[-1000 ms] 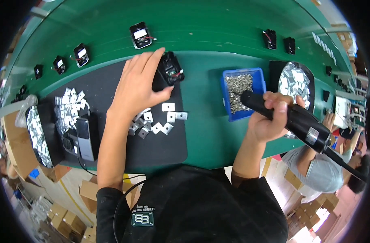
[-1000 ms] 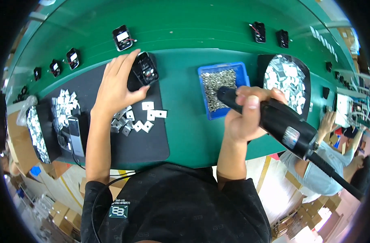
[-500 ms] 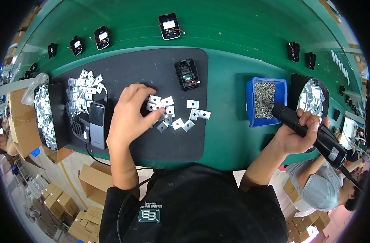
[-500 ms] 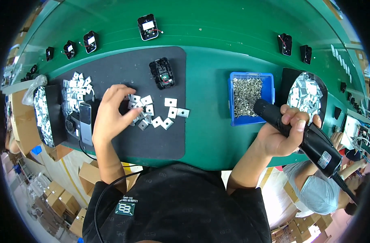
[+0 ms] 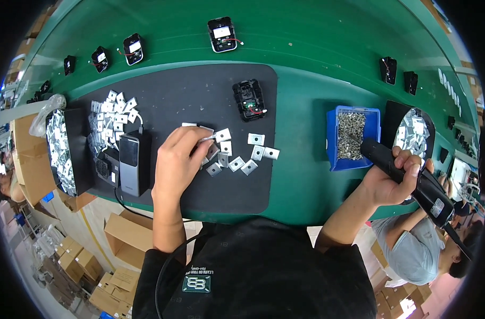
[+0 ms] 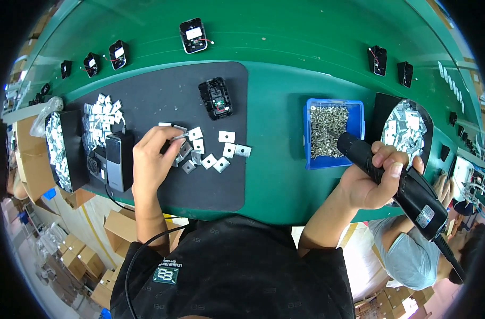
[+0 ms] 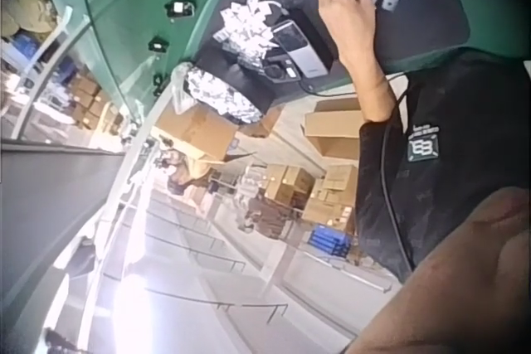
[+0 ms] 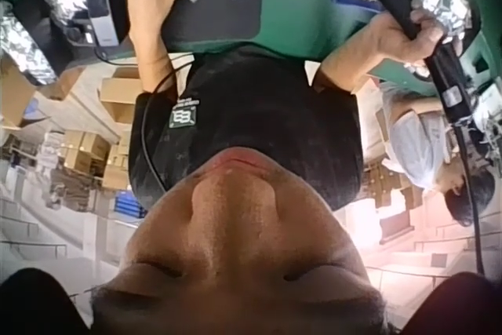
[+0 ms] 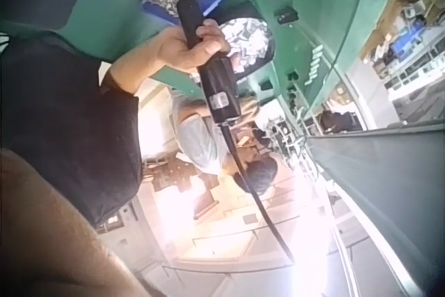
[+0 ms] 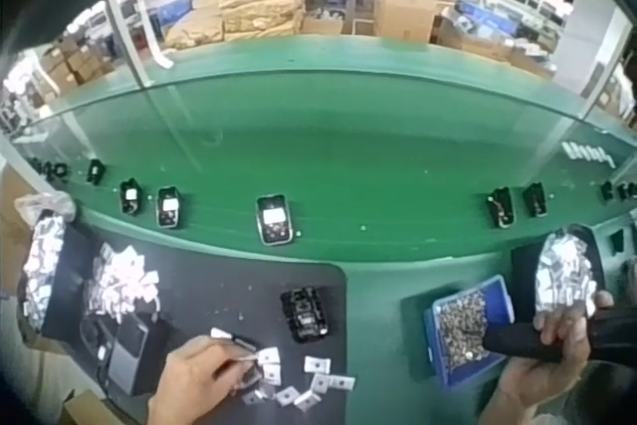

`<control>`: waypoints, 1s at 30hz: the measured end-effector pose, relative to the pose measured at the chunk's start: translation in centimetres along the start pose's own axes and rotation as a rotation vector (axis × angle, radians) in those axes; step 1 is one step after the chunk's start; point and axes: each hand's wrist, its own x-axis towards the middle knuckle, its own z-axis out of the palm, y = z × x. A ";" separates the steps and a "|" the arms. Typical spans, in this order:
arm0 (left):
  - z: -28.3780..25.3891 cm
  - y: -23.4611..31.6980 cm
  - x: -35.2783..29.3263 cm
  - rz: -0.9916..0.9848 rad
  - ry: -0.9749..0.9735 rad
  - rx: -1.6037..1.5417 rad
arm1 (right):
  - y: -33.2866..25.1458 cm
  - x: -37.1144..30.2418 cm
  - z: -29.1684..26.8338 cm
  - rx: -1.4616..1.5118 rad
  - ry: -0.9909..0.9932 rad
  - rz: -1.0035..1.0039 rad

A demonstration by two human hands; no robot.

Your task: The recorder uses an electric screwdriver to assemble small electronic components at an assembly line.

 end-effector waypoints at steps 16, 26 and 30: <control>3.3 2.7 8.1 0.045 0.064 -0.114 | -1.0 -0.3 -1.3 -0.059 -0.026 -0.048; 2.7 3.0 8.9 -0.069 -0.037 -0.201 | -3.2 0.4 -0.7 0.148 -0.082 0.027; 2.1 3.5 8.7 0.068 0.032 -0.246 | -4.2 0.6 -1.0 0.197 -0.116 0.036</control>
